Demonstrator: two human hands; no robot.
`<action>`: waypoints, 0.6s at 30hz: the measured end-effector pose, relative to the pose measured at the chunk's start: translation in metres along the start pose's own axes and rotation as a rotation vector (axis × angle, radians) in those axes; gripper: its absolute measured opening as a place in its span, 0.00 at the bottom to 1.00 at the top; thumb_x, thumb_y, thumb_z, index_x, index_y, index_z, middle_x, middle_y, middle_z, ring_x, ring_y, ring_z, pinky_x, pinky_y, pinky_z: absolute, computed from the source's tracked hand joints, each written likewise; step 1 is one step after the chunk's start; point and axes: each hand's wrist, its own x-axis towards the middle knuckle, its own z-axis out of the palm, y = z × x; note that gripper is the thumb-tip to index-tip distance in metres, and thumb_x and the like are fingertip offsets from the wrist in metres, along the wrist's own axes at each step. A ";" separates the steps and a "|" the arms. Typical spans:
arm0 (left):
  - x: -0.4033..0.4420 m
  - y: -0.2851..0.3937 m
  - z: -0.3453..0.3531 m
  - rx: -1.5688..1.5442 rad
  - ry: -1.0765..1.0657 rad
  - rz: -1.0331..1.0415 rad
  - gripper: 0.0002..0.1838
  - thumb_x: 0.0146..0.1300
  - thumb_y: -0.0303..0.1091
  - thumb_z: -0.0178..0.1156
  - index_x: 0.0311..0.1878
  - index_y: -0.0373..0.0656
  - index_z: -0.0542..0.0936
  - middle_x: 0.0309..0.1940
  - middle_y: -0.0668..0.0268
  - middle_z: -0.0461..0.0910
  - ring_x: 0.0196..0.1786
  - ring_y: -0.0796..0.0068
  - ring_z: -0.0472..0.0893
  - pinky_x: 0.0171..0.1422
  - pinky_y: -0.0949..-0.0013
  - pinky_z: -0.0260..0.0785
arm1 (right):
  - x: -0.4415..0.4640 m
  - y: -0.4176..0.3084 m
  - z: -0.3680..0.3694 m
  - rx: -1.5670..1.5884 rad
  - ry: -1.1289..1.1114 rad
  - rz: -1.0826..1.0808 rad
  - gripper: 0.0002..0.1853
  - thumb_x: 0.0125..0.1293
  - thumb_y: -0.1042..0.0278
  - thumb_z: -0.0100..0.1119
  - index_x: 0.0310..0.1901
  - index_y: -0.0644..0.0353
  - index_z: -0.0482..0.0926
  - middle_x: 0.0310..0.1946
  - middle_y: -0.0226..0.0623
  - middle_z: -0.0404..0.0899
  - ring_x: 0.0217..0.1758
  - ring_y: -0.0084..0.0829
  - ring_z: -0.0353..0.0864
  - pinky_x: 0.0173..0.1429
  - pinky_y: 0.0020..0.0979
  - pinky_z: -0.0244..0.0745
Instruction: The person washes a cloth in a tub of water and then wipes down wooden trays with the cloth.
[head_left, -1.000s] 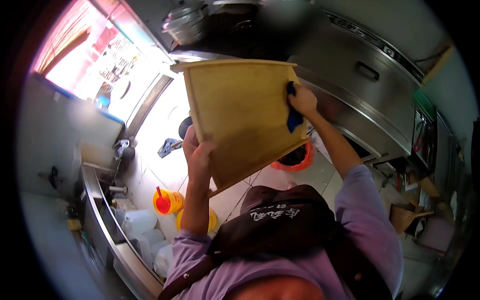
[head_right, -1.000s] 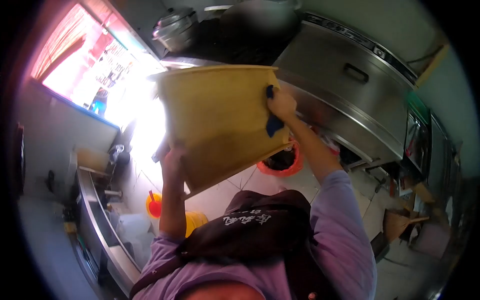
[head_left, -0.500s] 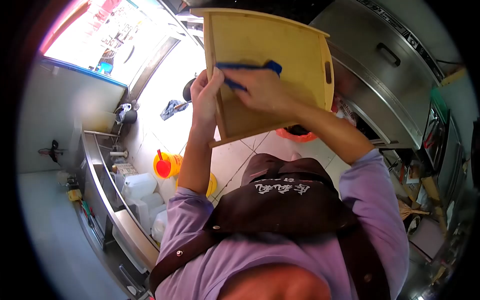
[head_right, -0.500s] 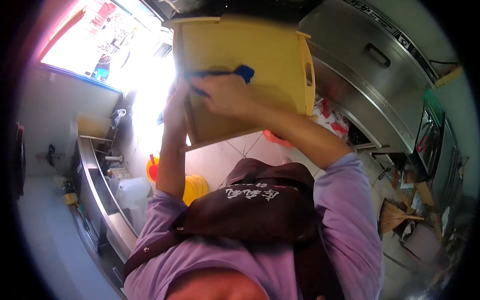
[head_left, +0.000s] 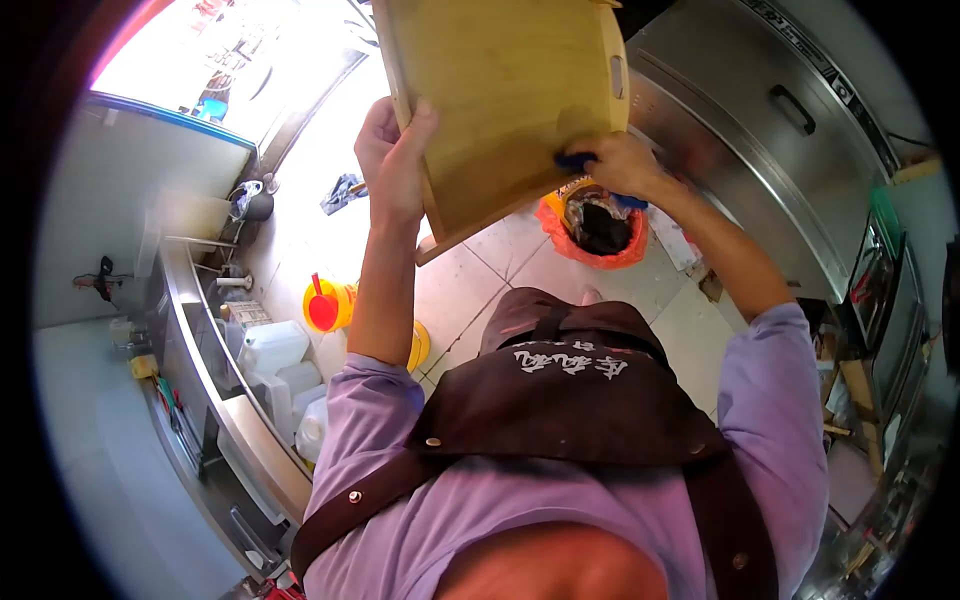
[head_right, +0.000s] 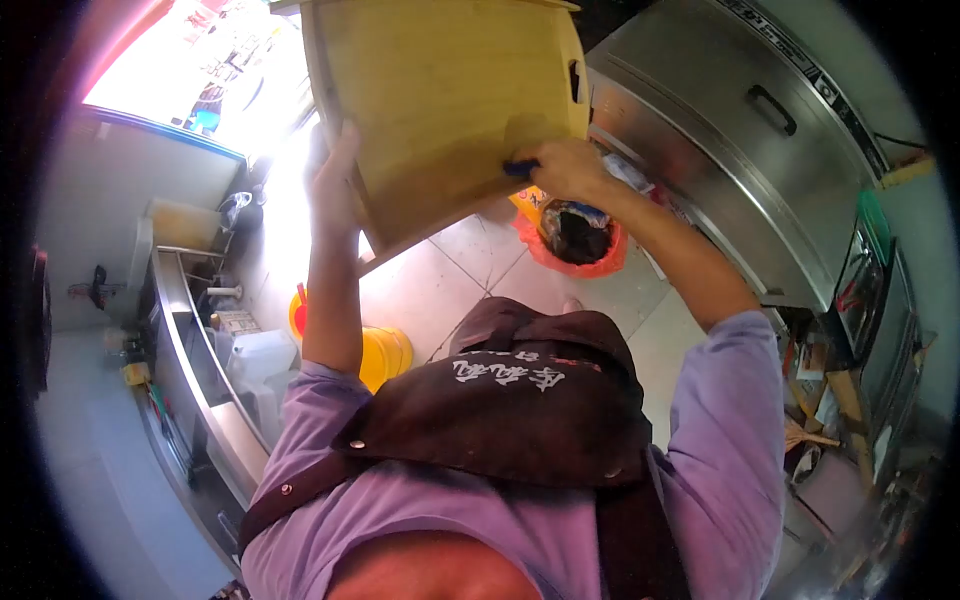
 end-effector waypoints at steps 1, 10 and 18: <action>0.001 0.001 0.002 -0.010 -0.002 0.016 0.11 0.64 0.31 0.61 0.43 0.33 0.76 0.34 0.66 0.79 0.35 0.83 0.76 0.42 0.78 0.68 | 0.003 -0.005 -0.003 0.122 0.092 0.027 0.17 0.55 0.72 0.57 0.48 0.51 0.82 0.40 0.36 0.84 0.41 0.38 0.84 0.45 0.34 0.78; 0.001 -0.005 0.001 0.060 -0.055 0.094 0.13 0.61 0.31 0.64 0.44 0.33 0.76 0.35 0.66 0.79 0.37 0.83 0.75 0.43 0.77 0.68 | -0.015 -0.064 0.038 -0.143 0.222 -0.145 0.16 0.54 0.68 0.56 0.46 0.43 0.78 0.29 0.35 0.80 0.28 0.39 0.82 0.28 0.40 0.75; -0.012 0.001 0.000 0.056 -0.064 0.080 0.14 0.61 0.28 0.63 0.47 0.32 0.74 0.36 0.64 0.79 0.39 0.81 0.76 0.45 0.75 0.69 | -0.015 0.052 0.035 0.081 0.244 0.297 0.15 0.59 0.63 0.56 0.49 0.46 0.82 0.37 0.39 0.84 0.40 0.39 0.84 0.44 0.37 0.78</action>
